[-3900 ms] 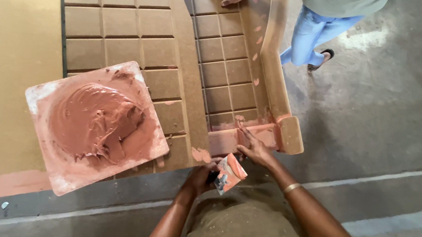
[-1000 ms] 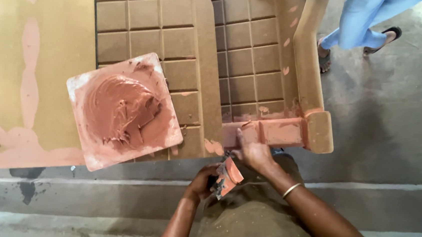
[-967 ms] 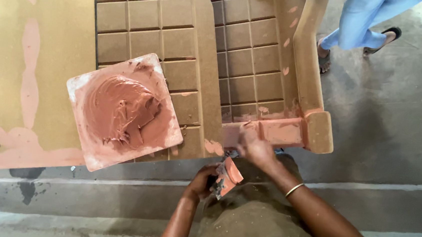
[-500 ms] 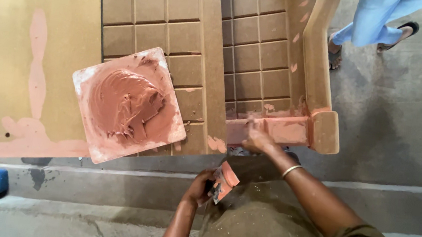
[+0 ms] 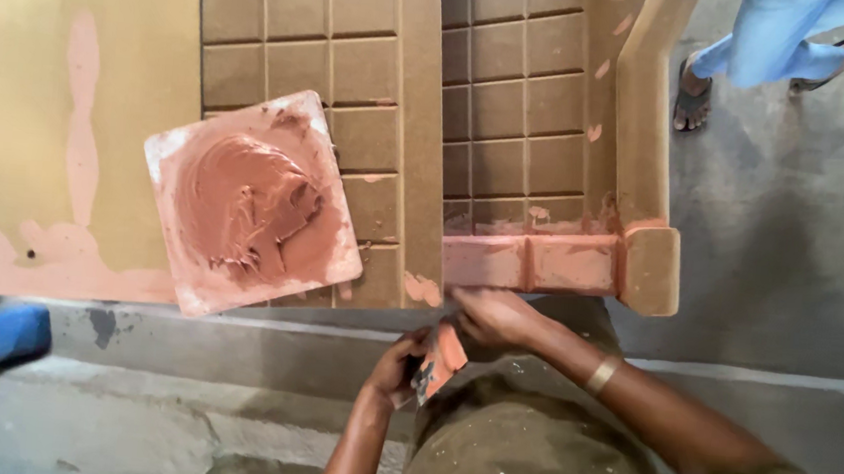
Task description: The person uses a putty knife to scoop a pinkish filler paste from a square board and applies it to the joints and grooves of a wooden furniture frame. They smooth the filler into the crevices using the tool and their fingers to ensure the gaps are filled.
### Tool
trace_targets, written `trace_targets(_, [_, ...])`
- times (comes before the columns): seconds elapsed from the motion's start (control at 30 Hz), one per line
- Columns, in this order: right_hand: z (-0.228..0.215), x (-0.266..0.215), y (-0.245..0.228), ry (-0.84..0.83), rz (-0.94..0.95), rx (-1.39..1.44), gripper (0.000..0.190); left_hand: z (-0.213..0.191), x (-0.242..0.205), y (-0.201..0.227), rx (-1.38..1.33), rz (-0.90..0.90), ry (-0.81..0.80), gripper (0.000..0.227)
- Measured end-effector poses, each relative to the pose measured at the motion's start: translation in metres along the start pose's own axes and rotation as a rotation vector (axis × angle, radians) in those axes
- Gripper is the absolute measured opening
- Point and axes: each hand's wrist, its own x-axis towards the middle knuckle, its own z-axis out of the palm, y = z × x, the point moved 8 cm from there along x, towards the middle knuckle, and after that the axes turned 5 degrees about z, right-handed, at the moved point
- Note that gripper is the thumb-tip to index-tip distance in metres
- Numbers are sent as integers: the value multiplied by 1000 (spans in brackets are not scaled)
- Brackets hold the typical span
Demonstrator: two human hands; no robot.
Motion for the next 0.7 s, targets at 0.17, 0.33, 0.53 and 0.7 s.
trace_targets(0.17, [-114,-91,-41,-187,-47,-113,83,55,38,-7,-48,42,-309,45])
trace_targets(0.33, [-173,-104,-32,-69,-152,-129,83,94,56,-24,-114,86,-461,37])
trace_targets(0.53, [-156,-103,3,-109,-246,127,79,115,40,-19,-54,288,-196,45])
trace_targets(0.7, [-101,-16,47,58,-115,-36,81,100,6,-37,-177,287,-53,42])
